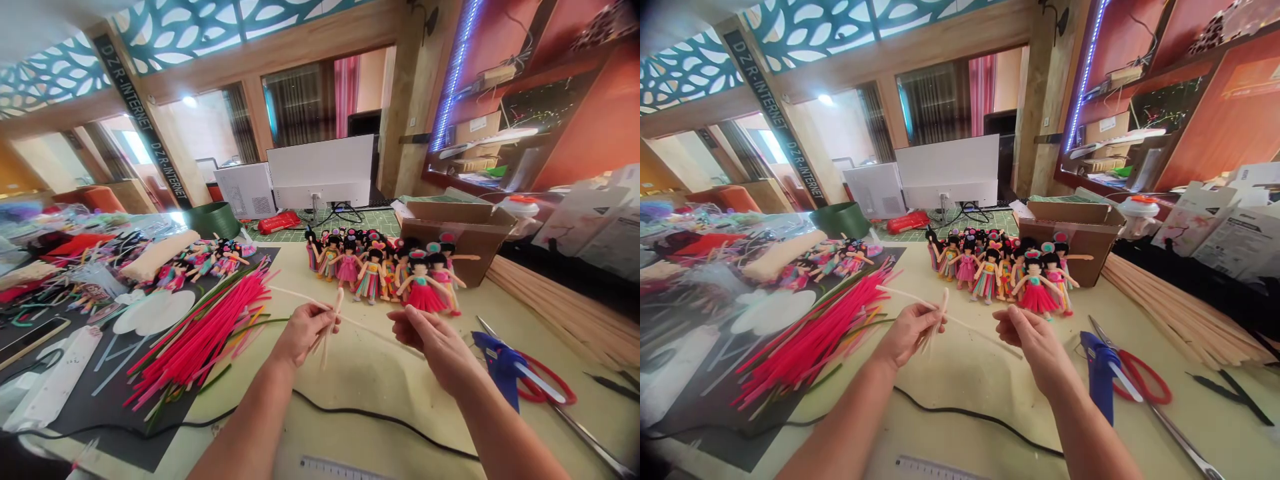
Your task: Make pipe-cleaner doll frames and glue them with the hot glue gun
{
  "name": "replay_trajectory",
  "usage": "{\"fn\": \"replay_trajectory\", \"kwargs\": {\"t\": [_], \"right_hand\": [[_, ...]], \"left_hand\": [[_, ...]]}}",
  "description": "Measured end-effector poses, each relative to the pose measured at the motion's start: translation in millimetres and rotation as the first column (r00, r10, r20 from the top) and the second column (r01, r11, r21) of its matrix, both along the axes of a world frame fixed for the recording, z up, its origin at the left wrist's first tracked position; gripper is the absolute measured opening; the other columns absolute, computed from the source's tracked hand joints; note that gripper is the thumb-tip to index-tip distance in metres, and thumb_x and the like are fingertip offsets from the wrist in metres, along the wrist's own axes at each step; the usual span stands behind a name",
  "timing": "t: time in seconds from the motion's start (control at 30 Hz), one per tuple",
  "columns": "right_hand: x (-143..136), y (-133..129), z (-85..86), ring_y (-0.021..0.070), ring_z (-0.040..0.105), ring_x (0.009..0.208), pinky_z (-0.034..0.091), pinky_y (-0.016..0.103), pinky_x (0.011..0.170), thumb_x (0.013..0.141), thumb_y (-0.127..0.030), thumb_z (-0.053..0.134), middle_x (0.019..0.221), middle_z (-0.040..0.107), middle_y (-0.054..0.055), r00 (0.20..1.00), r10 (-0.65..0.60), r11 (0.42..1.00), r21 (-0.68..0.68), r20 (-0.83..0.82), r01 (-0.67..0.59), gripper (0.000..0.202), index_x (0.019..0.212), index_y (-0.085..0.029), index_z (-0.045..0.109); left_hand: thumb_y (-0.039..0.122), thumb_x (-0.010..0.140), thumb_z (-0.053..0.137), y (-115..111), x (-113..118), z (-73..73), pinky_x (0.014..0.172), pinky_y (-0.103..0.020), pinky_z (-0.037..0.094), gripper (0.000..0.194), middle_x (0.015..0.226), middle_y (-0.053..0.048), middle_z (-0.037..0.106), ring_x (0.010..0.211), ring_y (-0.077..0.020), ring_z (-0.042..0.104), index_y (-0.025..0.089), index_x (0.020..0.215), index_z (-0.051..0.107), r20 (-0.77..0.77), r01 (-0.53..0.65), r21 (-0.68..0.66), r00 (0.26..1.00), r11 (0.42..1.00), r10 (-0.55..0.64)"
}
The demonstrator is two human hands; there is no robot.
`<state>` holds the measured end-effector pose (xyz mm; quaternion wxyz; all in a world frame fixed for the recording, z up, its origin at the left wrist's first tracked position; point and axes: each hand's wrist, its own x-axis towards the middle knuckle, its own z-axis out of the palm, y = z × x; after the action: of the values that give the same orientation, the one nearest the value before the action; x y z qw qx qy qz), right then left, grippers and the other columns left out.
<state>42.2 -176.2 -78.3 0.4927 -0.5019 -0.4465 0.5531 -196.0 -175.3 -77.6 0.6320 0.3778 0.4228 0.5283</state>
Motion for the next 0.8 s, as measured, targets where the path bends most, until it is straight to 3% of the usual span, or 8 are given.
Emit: {"fn": "replay_trajectory", "kwargs": {"t": [0.13, 0.23, 0.37, 0.6, 0.7, 0.8], "right_hand": [[-9.3, -1.5, -9.1, 0.0143, 0.057, 0.064, 0.048, 0.028, 0.062, 0.066, -0.049, 0.074, 0.073, 0.064, 0.005, 0.977, 0.009, 0.989, -0.14, -0.213, -0.04, 0.035, 0.083, -0.018, 0.074], [-28.6, -6.9, -14.0, 0.0165, 0.059, 0.074, 0.047, 0.028, 0.067, 0.065, -0.044, 0.077, 0.084, 0.069, 0.007, 0.987, 0.092, 0.988, -0.11, -0.129, -0.106, 0.035, 0.09, -0.019, 0.074], [-52.6, -15.5, -12.5, 0.0187, 0.059, 0.079, 0.044, 0.03, 0.071, 0.07, -0.044, 0.074, 0.088, 0.071, 0.006, 0.975, 0.222, 0.975, 0.033, -0.019, -0.221, 0.034, 0.092, -0.019, 0.074], [-55.7, -18.9, -6.9, 0.0173, 0.058, 0.071, 0.041, 0.028, 0.065, 0.066, -0.042, 0.078, 0.074, 0.068, 0.002, 0.981, 0.188, 0.979, 0.09, -0.054, -0.183, 0.029, 0.08, -0.018, 0.07], [-54.2, -18.6, -7.7, 0.0173, 0.058, 0.069, 0.041, 0.028, 0.065, 0.064, -0.043, 0.08, 0.069, 0.067, 0.002, 0.985, 0.163, 0.983, 0.094, -0.052, -0.158, 0.031, 0.075, -0.017, 0.068], [-53.5, -17.6, -8.7, 0.0189, 0.059, 0.069, 0.042, 0.029, 0.066, 0.061, -0.045, 0.082, 0.069, 0.068, 0.004, 0.986, 0.155, 0.985, 0.083, -0.053, -0.15, 0.034, 0.072, -0.016, 0.067]], "left_hand": [[0.028, 0.051, 0.087, -2.3, 5.6, 3.2, 0.059, -0.02, 0.044, 0.034, 0.068, -0.002, 0.067, 0.062, -0.0102, 0.061, 0.013, 0.074, 0.067, 0.18, -0.073, -0.084, 0.98, 0.994, 0.087], [0.029, 0.053, 0.086, -7.4, 18.5, 0.7, 0.055, -0.02, 0.041, 0.032, 0.065, 0.001, 0.064, 0.057, -0.0077, 0.056, 0.014, 0.072, 0.066, 0.231, -0.072, -0.105, 0.968, 0.992, 0.095], [0.033, 0.062, 0.081, -13.5, 36.1, -9.4, 0.059, -0.023, 0.042, 0.027, 0.066, -0.001, 0.063, 0.059, -0.0099, 0.056, 0.013, 0.076, 0.068, 0.132, -0.014, -0.023, 0.991, 1.0, 0.017], [0.033, 0.068, 0.074, -18.0, 41.2, -7.3, 0.067, -0.026, 0.043, 0.023, 0.066, -0.002, 0.062, 0.065, -0.0125, 0.054, 0.012, 0.078, 0.07, -0.119, 0.013, 0.123, 0.993, 0.992, 0.002], [0.031, 0.068, 0.074, -20.3, 42.4, -4.2, 0.066, -0.025, 0.042, 0.021, 0.065, -0.002, 0.061, 0.066, -0.0119, 0.053, 0.012, 0.076, 0.069, -0.138, 0.006, 0.121, 0.99, 0.993, 0.011], [0.031, 0.07, 0.072, -21.7, 44.6, -4.5, 0.067, -0.026, 0.043, 0.02, 0.065, -0.001, 0.059, 0.065, -0.0121, 0.053, 0.012, 0.075, 0.068, -0.057, 0.027, 0.082, 0.998, 0.996, -0.022]]}}
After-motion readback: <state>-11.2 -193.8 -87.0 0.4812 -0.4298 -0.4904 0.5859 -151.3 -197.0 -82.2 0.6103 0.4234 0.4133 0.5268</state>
